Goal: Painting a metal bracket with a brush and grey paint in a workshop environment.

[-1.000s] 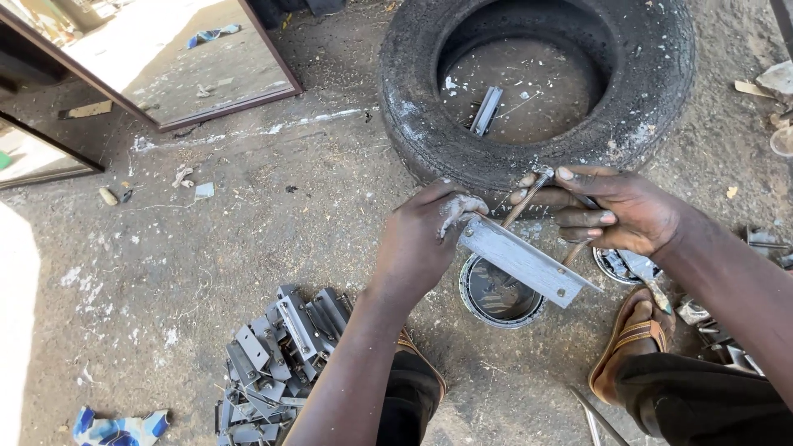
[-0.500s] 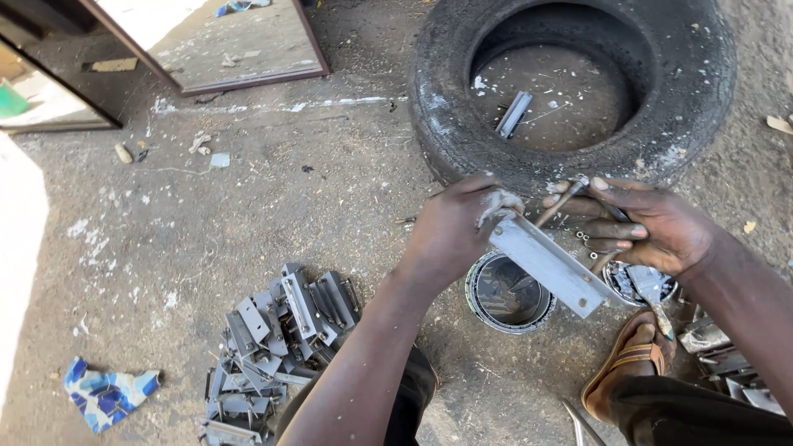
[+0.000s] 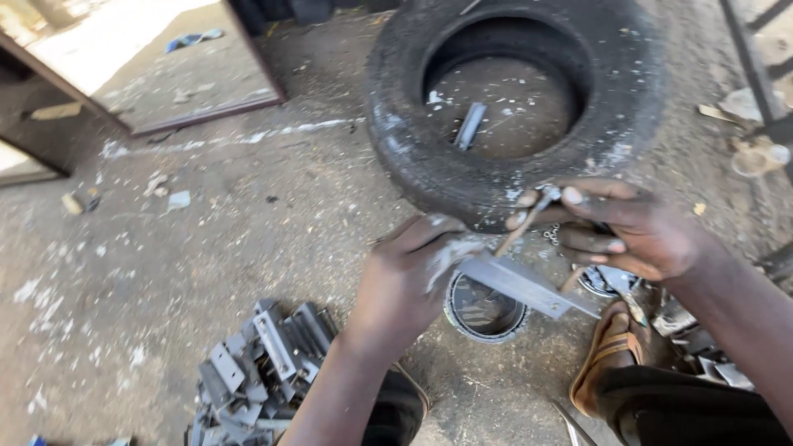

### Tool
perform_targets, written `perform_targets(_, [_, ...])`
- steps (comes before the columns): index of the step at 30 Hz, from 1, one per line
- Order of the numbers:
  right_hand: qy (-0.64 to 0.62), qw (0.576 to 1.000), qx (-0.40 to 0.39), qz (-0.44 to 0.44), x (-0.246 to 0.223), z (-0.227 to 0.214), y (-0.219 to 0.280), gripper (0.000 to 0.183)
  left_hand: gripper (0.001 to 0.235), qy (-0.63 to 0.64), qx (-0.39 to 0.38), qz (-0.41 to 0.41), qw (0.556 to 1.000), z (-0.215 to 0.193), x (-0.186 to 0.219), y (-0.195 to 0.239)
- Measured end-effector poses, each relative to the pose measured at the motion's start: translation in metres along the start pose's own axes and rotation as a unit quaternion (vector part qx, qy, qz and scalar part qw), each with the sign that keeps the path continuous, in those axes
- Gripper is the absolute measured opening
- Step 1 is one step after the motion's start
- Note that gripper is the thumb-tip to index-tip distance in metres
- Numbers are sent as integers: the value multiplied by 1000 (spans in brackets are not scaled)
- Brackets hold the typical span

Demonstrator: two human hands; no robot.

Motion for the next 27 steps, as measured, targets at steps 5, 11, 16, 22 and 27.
perform_targets(5, [0,1000,-12,-10,-2,0,3,35,32,-13,-7,-18,1000,2,-5,4])
perform_targets(11, [193,979,13,66,5,4,13,38,33,-18,-18,-39,999,9,-7,2])
perform_targets(16, [264,964,3,3,34,-12,17,42,9,-11,14,-50,999,4,-10,-8])
perform_targets(22, [357,924,108,80,39,-12,15,54,10,-70,-6,-46,997,11,-17,-9])
perform_targets(27, [491,836,10,245,8,49,11,62,17,-106,-139,-215,961,31,-63,-7])
Point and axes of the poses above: each hand's wrist, its own y-axis away from the middle knuckle, its own z-axis out of the palm, x = y × z, the point moved 5 cm from there along -y, towards the middle knuckle, and after that the axes turned 14 degrees about -z, right-handed, at the moved point
